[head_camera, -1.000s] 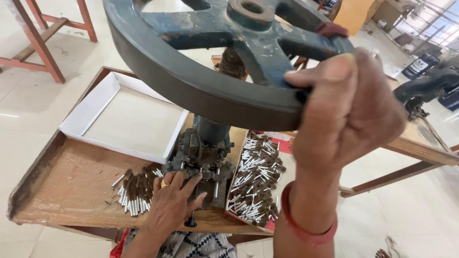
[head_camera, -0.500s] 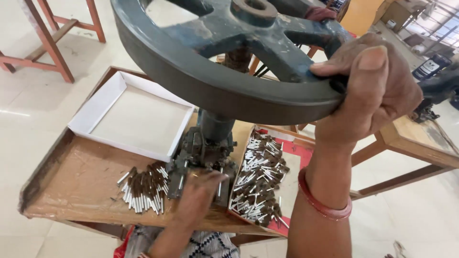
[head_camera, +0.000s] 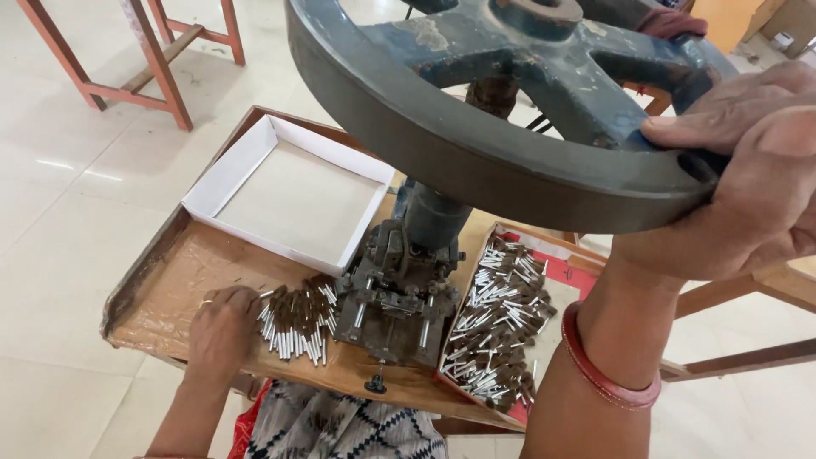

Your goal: The person operates a manual flywheel press at a workbench. They hold the large wheel with one hand, place a small metal pin component into the press die with the other hand, then push the wheel down to press the part, releasing the finished piece onto the table beside the machine and repeating the cycle.

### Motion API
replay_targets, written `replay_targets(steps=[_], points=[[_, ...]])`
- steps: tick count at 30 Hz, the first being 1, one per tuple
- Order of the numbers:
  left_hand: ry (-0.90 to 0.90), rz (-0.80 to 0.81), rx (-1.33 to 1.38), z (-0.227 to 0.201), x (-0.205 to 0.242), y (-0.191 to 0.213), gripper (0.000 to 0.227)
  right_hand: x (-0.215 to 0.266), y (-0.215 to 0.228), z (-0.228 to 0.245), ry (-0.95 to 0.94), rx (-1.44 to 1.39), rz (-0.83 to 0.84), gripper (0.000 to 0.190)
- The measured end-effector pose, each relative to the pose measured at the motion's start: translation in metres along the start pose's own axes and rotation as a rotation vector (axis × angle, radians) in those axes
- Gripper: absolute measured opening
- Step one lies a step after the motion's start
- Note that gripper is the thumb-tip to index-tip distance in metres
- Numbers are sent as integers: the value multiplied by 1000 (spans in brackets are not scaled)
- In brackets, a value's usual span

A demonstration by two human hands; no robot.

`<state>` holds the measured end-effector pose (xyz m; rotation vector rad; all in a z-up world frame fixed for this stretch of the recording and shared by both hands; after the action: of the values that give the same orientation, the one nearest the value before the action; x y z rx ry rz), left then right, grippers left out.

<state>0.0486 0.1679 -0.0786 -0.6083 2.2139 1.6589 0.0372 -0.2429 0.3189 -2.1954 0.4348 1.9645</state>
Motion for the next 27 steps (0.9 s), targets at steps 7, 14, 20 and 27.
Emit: replay_targets(steps=[7,14,20,27], points=[[102,200,398,-95,-7,43,18,-21,6,-5,384,82,430,43],[-189,127,539,-200,2,29,14,2,-6,-7,114,-56,-73,40],[-250,150,477,-194,-7,46,68,7,2,-12,-69,-110,-80,49],[-404,89,265,-182,5,40,63,5,-1,-10,-67,-203,-56,47]])
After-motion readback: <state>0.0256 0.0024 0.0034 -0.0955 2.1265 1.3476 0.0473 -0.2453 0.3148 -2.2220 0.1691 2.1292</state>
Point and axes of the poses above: each hand's wrist, its own x-axis away from the middle knuckle, its own y-axis out of the back of the hand, z = x × y, the point moved 3 cm from there along -x, towards the middle knuckle, and after that the axes turned 4 degrees about y, right-handed, at the moved point
